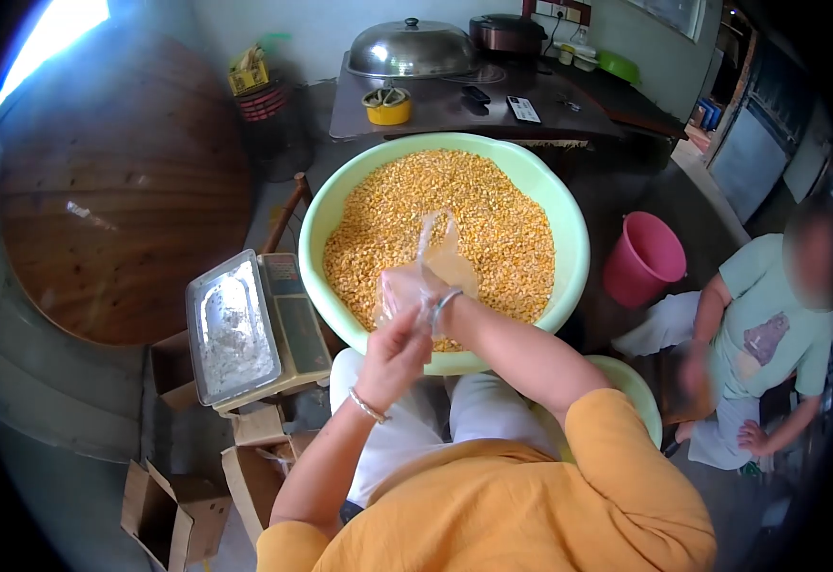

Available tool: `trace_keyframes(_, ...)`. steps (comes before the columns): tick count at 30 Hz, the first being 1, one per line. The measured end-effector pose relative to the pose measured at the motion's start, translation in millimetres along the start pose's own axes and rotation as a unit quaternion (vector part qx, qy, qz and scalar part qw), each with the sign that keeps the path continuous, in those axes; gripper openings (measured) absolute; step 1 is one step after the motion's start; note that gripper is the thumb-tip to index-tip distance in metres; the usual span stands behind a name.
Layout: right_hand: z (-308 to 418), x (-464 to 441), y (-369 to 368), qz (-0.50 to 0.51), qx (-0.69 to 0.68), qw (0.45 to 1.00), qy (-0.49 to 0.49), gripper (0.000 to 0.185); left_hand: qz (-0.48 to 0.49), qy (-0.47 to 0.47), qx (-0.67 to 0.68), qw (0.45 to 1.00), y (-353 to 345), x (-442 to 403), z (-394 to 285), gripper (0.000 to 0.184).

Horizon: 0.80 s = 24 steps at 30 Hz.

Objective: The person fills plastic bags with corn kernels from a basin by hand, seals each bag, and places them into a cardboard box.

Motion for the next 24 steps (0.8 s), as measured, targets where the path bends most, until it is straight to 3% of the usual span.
trace_keyframes(1, -13, 9, 9, -0.044, -0.336, 0.934, -0.113, 0.015, 0.006, 0.007, -0.01, 1.0, -3, 2, 3, 0.035)
trace_keyframes(2, -20, 24, 4, -0.083, -0.628, 0.744, -0.212, 0.017, -0.005, 0.014, -0.002, 1.0, -1, 2, 6, 0.035)
trace_keyframes(8, -48, 30, 18, -0.114, -0.496, 0.817, -0.271, 0.02, -0.074, -0.01, 0.037, 0.997, 31, -3, -13, 0.035)
trace_keyframes(9, -38, 35, 32, -0.134, -0.433, 0.86, -0.234, 0.027, -0.089, -0.014, 0.039, 0.995, 38, -4, -17, 0.035)
trace_keyframes(12, -22, 44, 72, -0.118, -0.092, 0.98, -0.132, 0.023, -0.112, -0.008, 0.02, 0.993, 53, -7, -21, 0.028)
trace_keyframes(15, 18, 72, 101, -0.212, 0.102, 0.967, 0.093, 0.019, -0.131, 0.002, 0.037, 0.991, 66, -11, -15, 0.018)
trace_keyframes(18, 38, 108, 122, -0.247, 0.222, 0.927, 0.176, 0.018, -0.15, 0.012, 0.064, 0.987, 70, -15, -17, 0.015)
trace_keyframes(24, -9, 133, 138, -0.111, 0.36, 0.925, 0.048, 0.022, -0.168, 0.009, 0.129, 0.977, 80, -37, -31, 0.015)
Point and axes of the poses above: each hand's wrist, its own x-axis away from the middle knuckle, its own y-axis out of the back of the hand, z = x × y, the point moved 10 cm from there along -x, towards the middle knuckle, and after that the axes turned 1 degree about -z, right-handed, at the moved point
